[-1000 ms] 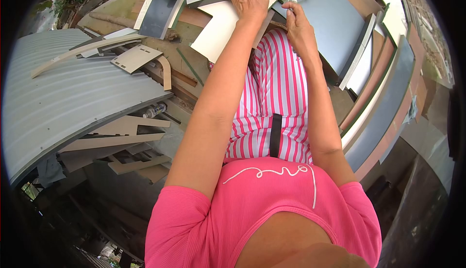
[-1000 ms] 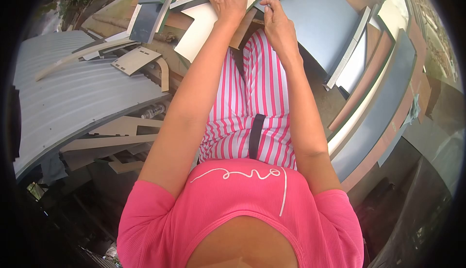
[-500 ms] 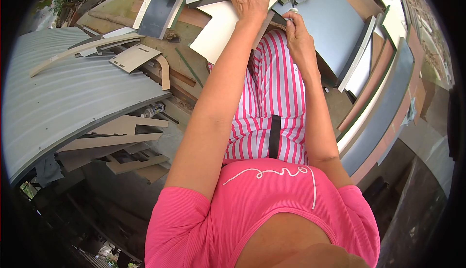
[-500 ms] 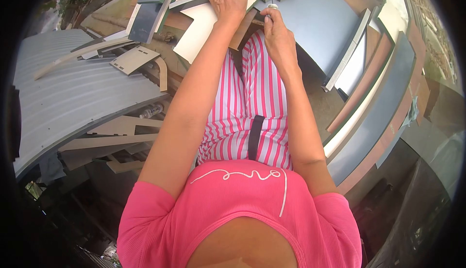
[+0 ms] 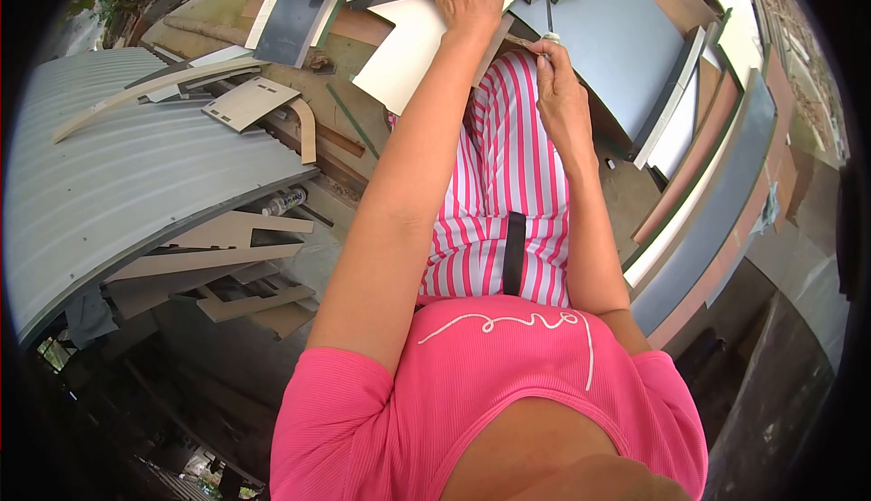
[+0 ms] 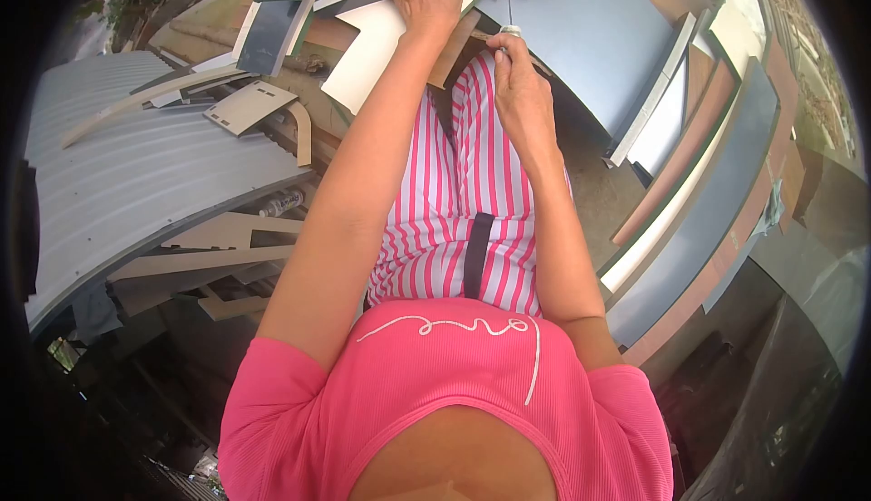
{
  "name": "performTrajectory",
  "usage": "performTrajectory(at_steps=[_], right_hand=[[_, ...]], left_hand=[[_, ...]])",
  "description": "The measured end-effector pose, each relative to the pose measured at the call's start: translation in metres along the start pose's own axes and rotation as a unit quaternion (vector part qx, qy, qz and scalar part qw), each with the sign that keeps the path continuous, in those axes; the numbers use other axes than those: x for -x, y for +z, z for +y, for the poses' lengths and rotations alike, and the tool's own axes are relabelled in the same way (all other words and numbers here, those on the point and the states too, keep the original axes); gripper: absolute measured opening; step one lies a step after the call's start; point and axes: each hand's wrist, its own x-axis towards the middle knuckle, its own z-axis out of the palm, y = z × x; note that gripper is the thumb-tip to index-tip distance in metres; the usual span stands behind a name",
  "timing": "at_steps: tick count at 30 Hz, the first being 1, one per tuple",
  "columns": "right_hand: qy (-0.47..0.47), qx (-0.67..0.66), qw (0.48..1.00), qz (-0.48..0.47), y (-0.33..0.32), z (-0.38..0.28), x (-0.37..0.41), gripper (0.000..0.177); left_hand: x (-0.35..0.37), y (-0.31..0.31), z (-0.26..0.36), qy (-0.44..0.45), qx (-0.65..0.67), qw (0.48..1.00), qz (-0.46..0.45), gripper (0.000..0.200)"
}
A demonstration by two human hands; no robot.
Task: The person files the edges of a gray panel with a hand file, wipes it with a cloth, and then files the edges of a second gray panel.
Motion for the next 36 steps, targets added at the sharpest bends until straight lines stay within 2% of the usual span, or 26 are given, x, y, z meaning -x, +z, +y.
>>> performTrajectory(at_steps=[3, 5, 9, 11, 13, 17, 22, 24, 25, 27, 29, 31, 32, 36], right_hand=[[0.006, 0.01, 1.0, -0.014, -0.009, -0.006, -0.011, 0.022], [0.073, 0.001, 0.996, -0.055, -0.015, -0.018, -0.03, 0.023], [0.019, 0.007, 1.0, -0.021, -0.003, -0.008, -0.036, 0.023], [0.035, 0.015, 0.999, -0.03, -0.002, -0.004, -0.023, 0.023], [-0.039, 0.013, 0.999, 0.01, 0.003, 0.001, -0.007, 0.023], [0.075, 0.001, 0.996, -0.05, -0.008, -0.016, -0.021, 0.024], [0.054, 0.001, 0.998, -0.045, -0.006, -0.014, -0.038, 0.023], [0.058, 0.004, 0.997, -0.046, -0.005, -0.009, -0.02, 0.022], [0.061, 0.005, 0.997, -0.049, -0.001, -0.004, -0.015, 0.022], [-0.028, 0.012, 1.0, 0.009, 0.004, 0.001, -0.006, 0.022], [-0.019, -0.006, 1.0, 0.007, -0.001, -0.002, -0.016, 0.022], [0.093, -0.009, 0.994, -0.056, -0.01, -0.019, -0.032, 0.023], [0.056, -0.01, 0.998, -0.039, -0.007, -0.014, -0.038, 0.023], [0.052, 0.011, 0.998, -0.041, -0.001, -0.005, -0.026, 0.023]], left_hand=[[0.0, 0.0, 0.001, 0.0, -0.013, 0.999, -0.034, 0.023], [0.002, 0.0, 0.003, 0.002, -0.015, 1.0, -0.02, 0.024], [0.002, 0.0, 0.001, -0.004, 0.004, 1.0, -0.021, 0.025], [0.001, 0.002, 0.001, -0.008, 0.001, 1.0, -0.022, 0.025], [0.005, 0.0, 0.0, -0.012, -0.005, 0.999, -0.033, 0.026], [0.003, -0.001, 0.002, -0.009, -0.006, 0.999, -0.041, 0.025], [0.0, 0.001, 0.003, -0.02, -0.014, 0.999, -0.03, 0.024], [0.002, 0.002, 0.001, -0.003, -0.01, 1.0, 0.011, 0.023], [0.002, 0.0, 0.001, -0.006, -0.011, 1.0, 0.008, 0.023], [0.001, 0.001, 0.002, -0.029, -0.007, 0.997, -0.066, 0.025], [0.002, -0.001, 0.003, -0.026, -0.01, 0.998, -0.059, 0.025], [0.0, 0.0, 0.004, -0.023, -0.012, 0.999, -0.045, 0.026], [0.001, 0.001, 0.005, -0.025, -0.013, 0.999, -0.045, 0.026], [0.0, -0.001, 0.003, -0.03, -0.016, 0.997, -0.063, 0.026]])
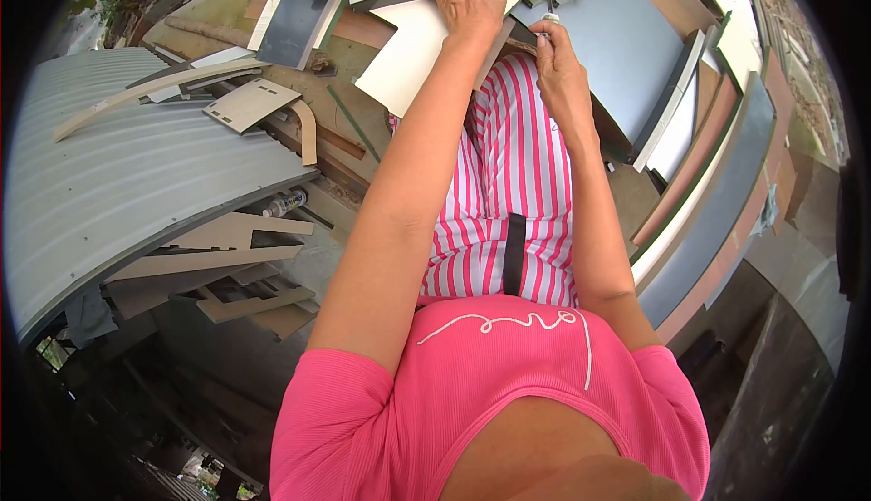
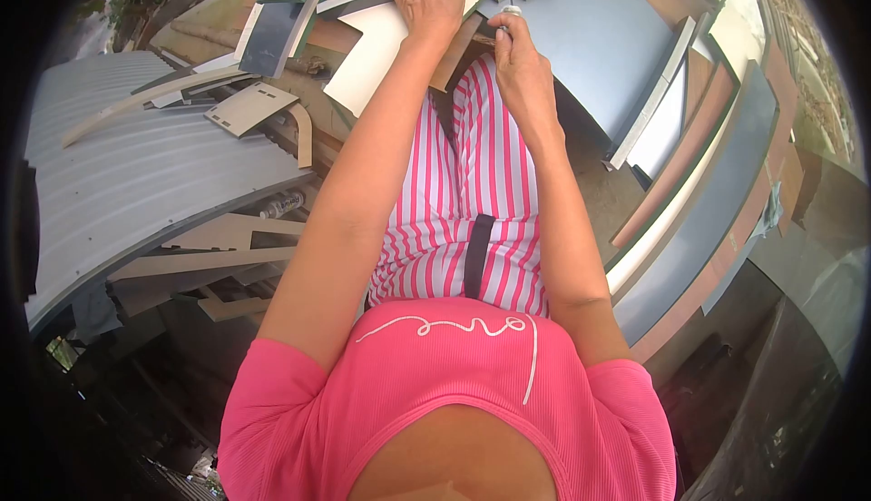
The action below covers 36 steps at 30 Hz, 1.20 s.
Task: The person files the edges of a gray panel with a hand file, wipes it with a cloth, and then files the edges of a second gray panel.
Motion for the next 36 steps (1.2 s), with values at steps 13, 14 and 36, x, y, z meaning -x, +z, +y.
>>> performTrajectory(at_steps=[13, 14, 36], right_hand=[[-0.095, 0.0, 0.994, 0.06, 0.007, 0.008, 0.017, 0.022], [-0.093, 0.0, 0.994, 0.059, 0.007, 0.014, 0.016, 0.022], [-0.004, -0.022, 1.0, 0.003, 0.0, -0.001, 0.008, 0.021]], left_hand=[[-0.002, 0.005, -0.003, -0.002, -0.005, 1.0, 0.001, 0.026], [-0.001, 0.005, -0.003, 0.005, -0.001, 1.0, 0.018, 0.026], [-0.001, -0.009, 0.003, 0.016, 0.002, 1.0, -0.002, 0.029]])
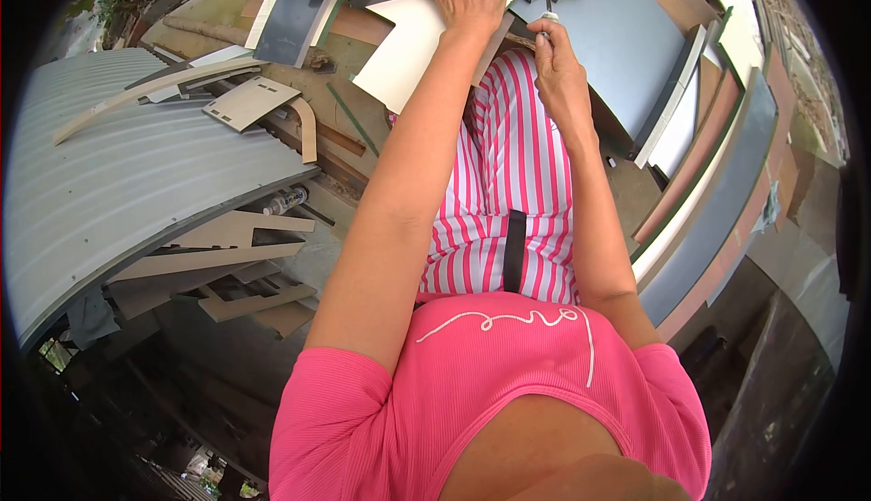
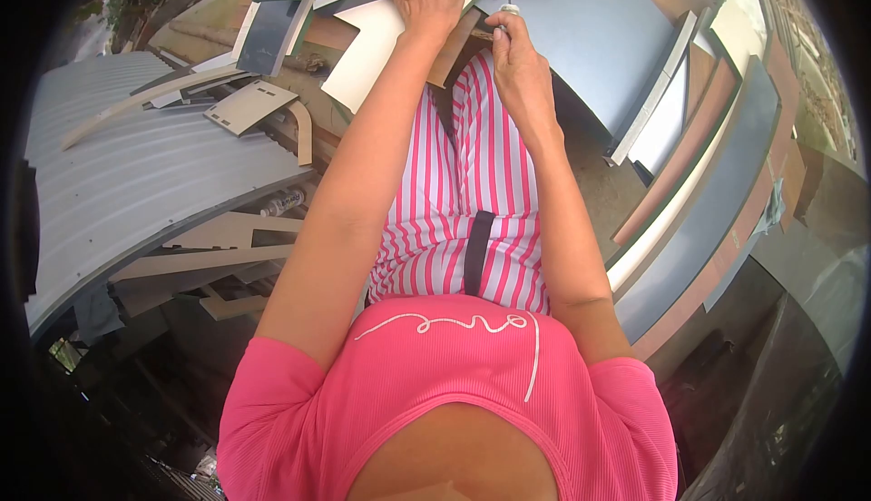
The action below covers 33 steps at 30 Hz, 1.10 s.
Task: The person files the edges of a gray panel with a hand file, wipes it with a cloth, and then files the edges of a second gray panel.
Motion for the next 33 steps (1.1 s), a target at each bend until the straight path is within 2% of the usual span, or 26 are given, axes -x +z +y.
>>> performTrajectory(at_steps=[1, 4, 6, 10, 15, 19, 24, 26, 28, 31, 32, 33], right_hand=[[-0.04, 0.002, 0.999, 0.026, 0.004, 0.007, 0.004, 0.021], [-0.083, 0.025, 0.995, 0.054, 0.01, 0.015, 0.013, 0.021], [-0.052, 0.015, 0.998, 0.037, 0.005, 0.009, 0.007, 0.021], [-0.003, 0.007, 1.0, -0.004, -0.005, -0.004, -0.018, 0.022], [-0.036, 0.015, 0.999, 0.023, 0.001, 0.004, -0.01, 0.022], [-0.007, 0.015, 1.0, 0.004, -0.004, 0.0, -0.009, 0.022], [0.003, 0.02, 1.0, -0.003, -0.008, -0.005, -0.02, 0.023], [0.008, 0.02, 1.0, -0.009, -0.006, -0.003, -0.017, 0.023], [-0.04, 0.028, 0.999, 0.021, -0.003, 0.005, -0.003, 0.023], [-0.029, 0.03, 0.999, 0.019, 0.0, 0.012, 0.015, 0.023], [-0.093, 0.034, 0.994, 0.048, 0.004, 0.024, 0.009, 0.023], [-0.09, 0.032, 0.994, 0.049, 0.002, 0.019, 0.004, 0.023]], left_hand=[[0.0, 0.001, 0.0, -0.002, 0.001, 1.0, 0.0, 0.029], [0.001, 0.004, -0.001, 0.006, 0.006, 1.0, 0.004, 0.031], [0.0, 0.005, 0.0, -0.014, 0.018, 1.0, -0.006, 0.032], [0.001, -0.004, -0.002, 0.006, 0.041, 0.999, -0.004, 0.037], [0.004, -0.008, -0.006, 0.046, 0.055, 0.997, -0.015, 0.049], [0.005, -0.005, -0.007, 0.059, 0.052, 0.996, -0.029, 0.049], [0.007, 0.001, -0.004, 0.042, 0.055, 0.997, 0.024, 0.049], [0.008, 0.001, -0.004, 0.037, 0.047, 0.998, 0.018, 0.05], [0.008, 0.001, -0.004, 0.033, 0.04, 0.999, 0.012, 0.05], [0.007, 0.0, -0.003, 0.036, 0.047, 0.998, 0.019, 0.05], [0.007, -0.001, -0.003, 0.032, 0.048, 0.998, 0.004, 0.05], [0.007, -0.003, -0.003, 0.03, 0.05, 0.998, -0.011, 0.05]])
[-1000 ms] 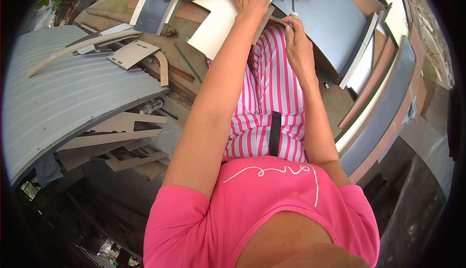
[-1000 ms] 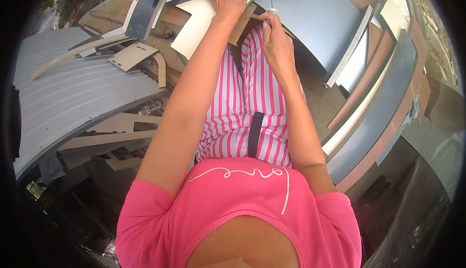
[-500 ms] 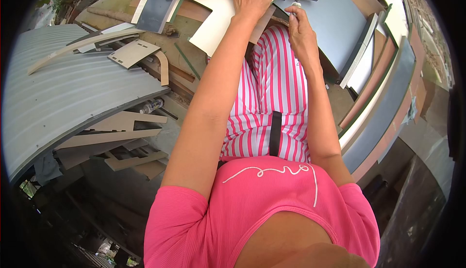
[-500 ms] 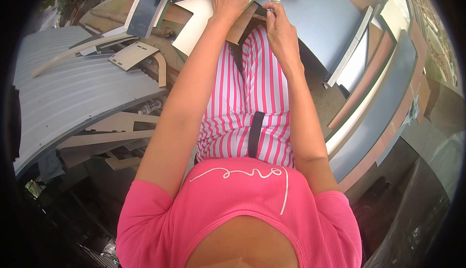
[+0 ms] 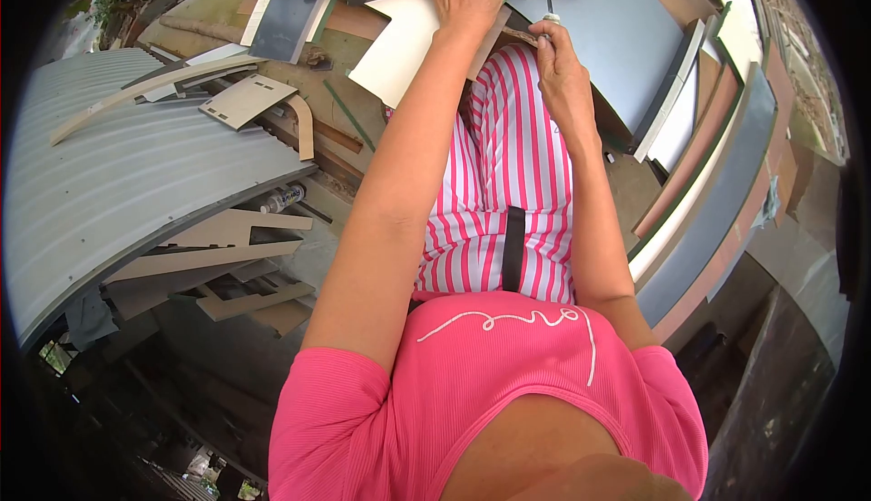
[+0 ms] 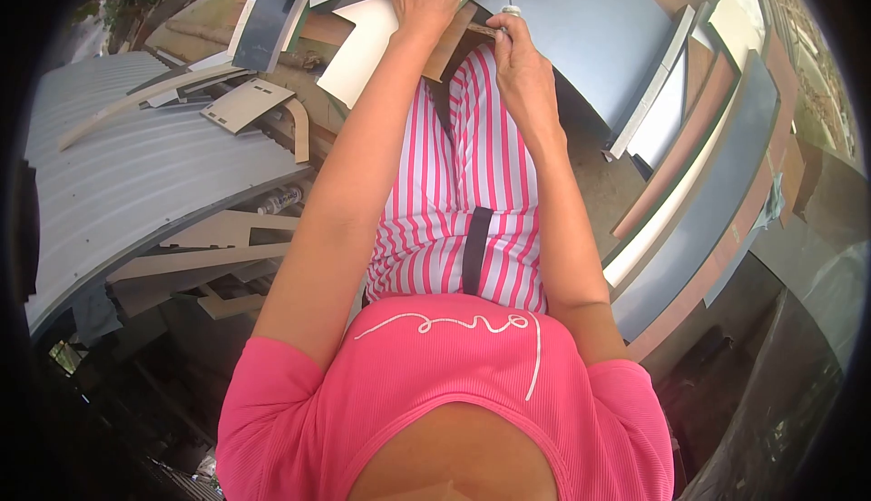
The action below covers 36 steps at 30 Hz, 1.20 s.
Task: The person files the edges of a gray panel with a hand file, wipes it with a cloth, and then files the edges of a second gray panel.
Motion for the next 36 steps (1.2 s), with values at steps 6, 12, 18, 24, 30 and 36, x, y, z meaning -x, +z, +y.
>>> performTrajectory(at_steps=[6, 12, 18, 24, 30, 36], right_hand=[[0.065, -0.015, 0.997, -0.042, -0.006, -0.014, -0.025, 0.022], [0.023, -0.015, 1.0, -0.001, 0.002, -0.007, 0.006, 0.022], [0.089, -0.029, 0.994, -0.053, -0.009, -0.021, -0.026, 0.022], [-0.008, 0.002, 1.0, 0.013, 0.007, -0.002, 0.006, 0.022], [0.075, -0.024, 0.996, -0.041, -0.001, -0.019, -0.01, 0.021], [0.064, -0.013, 0.998, -0.023, 0.0, -0.01, 0.009, 0.021]], left_hand=[[0.0, 0.002, 0.0, 0.001, -0.008, 1.0, 0.014, 0.05], [0.001, 0.006, 0.001, 0.003, -0.029, 0.999, 0.025, 0.049], [0.0, 0.002, 0.002, 0.005, -0.003, 0.999, 0.036, 0.047], [0.001, 0.002, 0.003, -0.015, -0.004, 1.0, 0.016, 0.046], [-0.005, 0.011, 0.004, -0.019, -0.026, 0.998, 0.047, 0.045], [-0.003, 0.006, 0.002, -0.002, -0.022, 0.999, 0.048, 0.043]])
